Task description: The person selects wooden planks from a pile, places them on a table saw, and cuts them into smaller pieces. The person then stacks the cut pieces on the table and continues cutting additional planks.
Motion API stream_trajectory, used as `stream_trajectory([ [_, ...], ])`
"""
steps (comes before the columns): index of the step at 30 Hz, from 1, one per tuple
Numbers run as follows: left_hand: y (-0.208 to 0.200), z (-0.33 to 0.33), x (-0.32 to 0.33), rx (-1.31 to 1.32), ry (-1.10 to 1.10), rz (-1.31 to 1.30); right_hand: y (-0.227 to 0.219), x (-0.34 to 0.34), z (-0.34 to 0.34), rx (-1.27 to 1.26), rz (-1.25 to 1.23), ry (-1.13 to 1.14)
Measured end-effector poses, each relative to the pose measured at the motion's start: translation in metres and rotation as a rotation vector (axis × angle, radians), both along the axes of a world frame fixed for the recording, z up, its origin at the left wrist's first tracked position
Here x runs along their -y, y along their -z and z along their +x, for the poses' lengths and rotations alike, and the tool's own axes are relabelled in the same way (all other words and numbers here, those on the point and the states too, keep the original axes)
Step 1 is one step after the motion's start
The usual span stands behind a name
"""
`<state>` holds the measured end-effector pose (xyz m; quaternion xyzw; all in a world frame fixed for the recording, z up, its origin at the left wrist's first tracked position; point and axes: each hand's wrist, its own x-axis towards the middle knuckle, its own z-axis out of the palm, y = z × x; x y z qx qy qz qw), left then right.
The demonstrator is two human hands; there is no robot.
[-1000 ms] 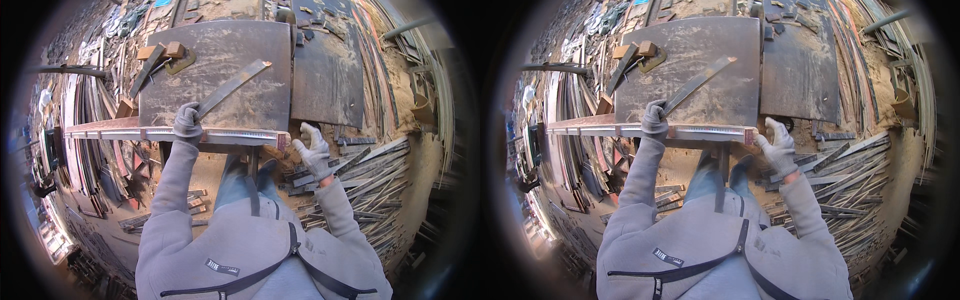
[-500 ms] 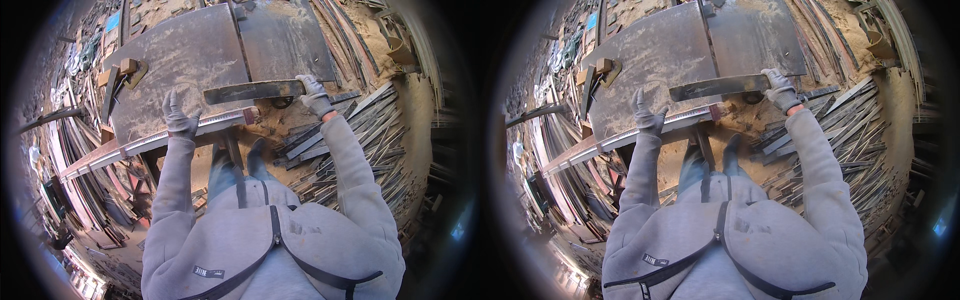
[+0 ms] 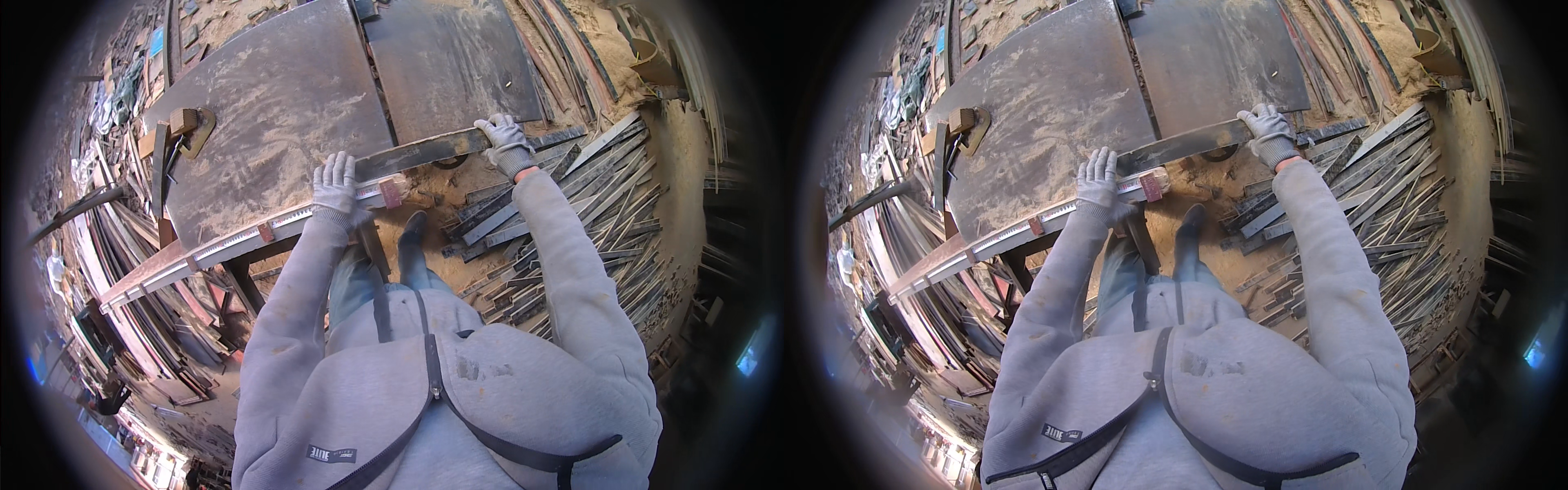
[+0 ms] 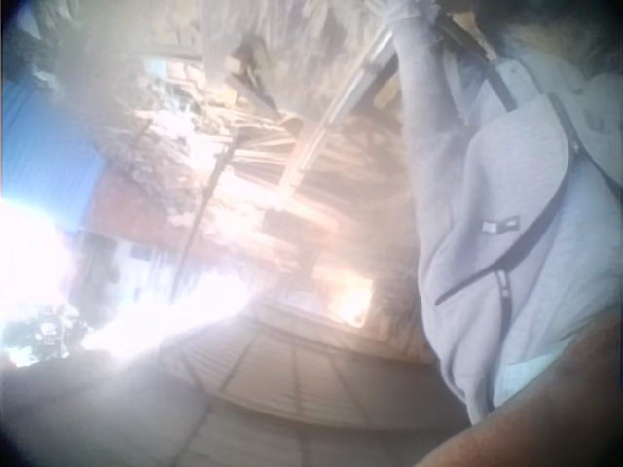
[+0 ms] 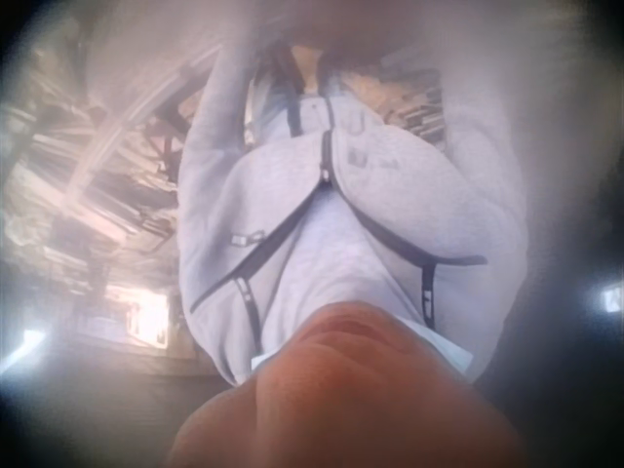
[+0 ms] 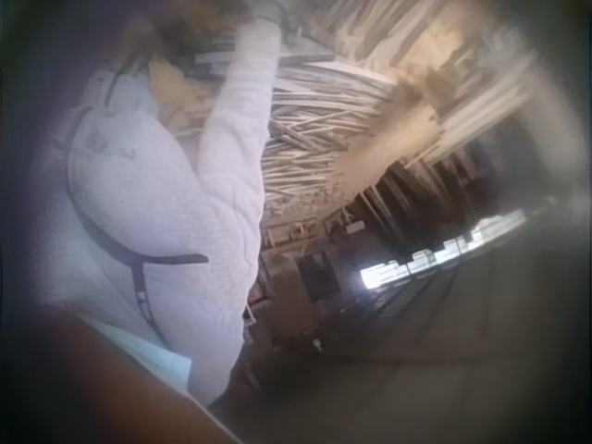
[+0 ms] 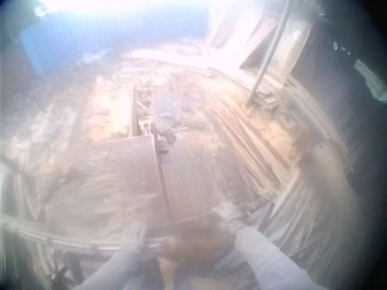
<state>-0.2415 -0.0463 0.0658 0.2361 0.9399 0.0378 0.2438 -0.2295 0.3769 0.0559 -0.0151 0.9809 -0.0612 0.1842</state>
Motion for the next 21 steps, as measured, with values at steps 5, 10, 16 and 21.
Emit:
stream_trajectory([
  [5, 0.018, 0.009, -0.016, -0.097, 0.036, 0.051, 0.004, -0.044, 0.001, 0.018, 0.018, 0.005],
  [10, 0.023, 0.003, -0.024, -0.040, 0.024, 0.167, 0.012, -0.068, 0.011, 0.051, 0.034, 0.024],
  [16, 0.002, -0.015, -0.031, 0.075, 0.119, 0.139, 0.024, -0.073, 0.012, 0.002, 0.030, -0.017],
  [21, 0.001, -0.016, -0.034, 0.080, 0.129, 0.077, 0.030, -0.075, 0.009, -0.019, 0.008, -0.038],
])
